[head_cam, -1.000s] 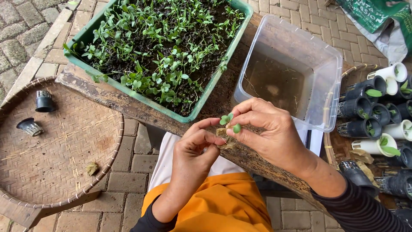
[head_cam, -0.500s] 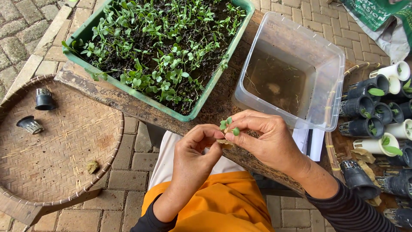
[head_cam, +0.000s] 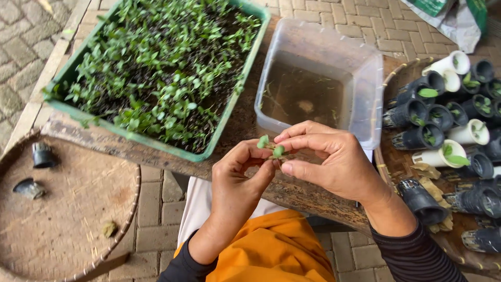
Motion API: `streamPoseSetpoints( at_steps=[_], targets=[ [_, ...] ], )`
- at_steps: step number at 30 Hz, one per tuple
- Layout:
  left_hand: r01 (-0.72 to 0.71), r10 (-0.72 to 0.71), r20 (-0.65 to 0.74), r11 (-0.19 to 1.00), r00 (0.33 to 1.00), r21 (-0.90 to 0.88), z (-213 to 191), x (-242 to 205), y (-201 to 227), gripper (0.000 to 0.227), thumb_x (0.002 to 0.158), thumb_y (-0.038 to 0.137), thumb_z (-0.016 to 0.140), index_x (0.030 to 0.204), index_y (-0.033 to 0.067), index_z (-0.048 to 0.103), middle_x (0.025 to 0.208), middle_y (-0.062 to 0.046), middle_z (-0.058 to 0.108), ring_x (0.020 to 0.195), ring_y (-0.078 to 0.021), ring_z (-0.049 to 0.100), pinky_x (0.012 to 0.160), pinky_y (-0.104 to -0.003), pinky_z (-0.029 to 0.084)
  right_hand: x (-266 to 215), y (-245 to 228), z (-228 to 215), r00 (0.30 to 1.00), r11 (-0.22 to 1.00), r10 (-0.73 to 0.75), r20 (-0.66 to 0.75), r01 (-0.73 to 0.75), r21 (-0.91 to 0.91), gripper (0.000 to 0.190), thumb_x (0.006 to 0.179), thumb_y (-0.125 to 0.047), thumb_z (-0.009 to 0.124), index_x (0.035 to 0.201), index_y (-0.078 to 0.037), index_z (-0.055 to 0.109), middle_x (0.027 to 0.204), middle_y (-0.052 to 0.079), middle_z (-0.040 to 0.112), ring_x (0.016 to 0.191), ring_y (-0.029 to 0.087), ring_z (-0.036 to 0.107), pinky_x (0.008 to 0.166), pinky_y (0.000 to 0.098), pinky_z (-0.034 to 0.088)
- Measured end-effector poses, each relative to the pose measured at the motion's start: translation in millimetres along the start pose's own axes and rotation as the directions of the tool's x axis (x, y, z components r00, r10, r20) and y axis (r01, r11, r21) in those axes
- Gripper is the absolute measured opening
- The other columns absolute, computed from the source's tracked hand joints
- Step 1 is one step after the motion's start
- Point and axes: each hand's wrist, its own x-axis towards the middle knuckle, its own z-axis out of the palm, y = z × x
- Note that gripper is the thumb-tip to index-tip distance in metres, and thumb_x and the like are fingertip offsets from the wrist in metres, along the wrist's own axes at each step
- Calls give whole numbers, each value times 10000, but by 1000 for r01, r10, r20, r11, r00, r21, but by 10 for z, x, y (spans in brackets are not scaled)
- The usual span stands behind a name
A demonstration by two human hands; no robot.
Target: Removing small seedlings from a tray and preparing them for transplant into individual pots.
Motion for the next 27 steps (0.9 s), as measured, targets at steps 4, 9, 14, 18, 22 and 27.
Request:
streamPoseSetpoints(
  at_steps=[4,9,14,18,22,27],
  targets=[
    [-3,3,21,999,1000,35,188,61,-29,106,904,-45,712,1008,-31,700,1104,-70,749,920,-87,719,832,-230,593,-151,-53,-124,994,993,-52,-92,41,-115,328,803,-2,820,1122,-17,750,1195,93,715,1126,168,688,952,294,588],
    [2,-6,81,998,997,59,448,65,-157,147,892,-62,724,1024,-26,669,1123,-82,737,968,-103,712,865,-241,583,-414,114,-259,957,983,-110,-267,65,-171,212,835,18,794,1038,-18,739,1087,67,758,1039,154,732,906,280,595],
    [-2,7,143,999,990,-38,737,127,-149,242,908,-78,734,1105,-19,605,1186,-116,725,1116,-144,701,997,-276,563,-586,218,-401,901,980,-153,-407,84,-183,151,858,43,782,978,-24,717,1044,63,756,1023,157,732,915,284,586],
    [-50,34,171,995,985,90,931,130,44,309,895,-65,738,1178,-12,626,1224,-118,744,1131,-154,719,987,-287,576,-674,216,-492,877,966,-168,-450,56,-252,186,847,33,785,1003,-29,706,1054,65,761,1018,163,750,888,288,599],
    [-294,225,216,880,950,374,1051,99,236,335,880,-42,763,1201,4,679,1149,-103,769,1073,-153,752,927,-278,599,-766,196,-567,866,951,-218,-449,85,-297,251,842,23,780,1077,-23,703,1087,80,761,1037,176,760,889,293,617],
    [-315,223,252,849,942,424,1077,110,183,241,898,-39,761,1130,19,728,1074,-88,786,1002,-142,759,881,-263,596,-828,226,-639,886,973,-175,-430,89,-212,298,837,-7,818,1117,-28,721,1034,74,766,927,142,753,802,262,617]
  ],
)
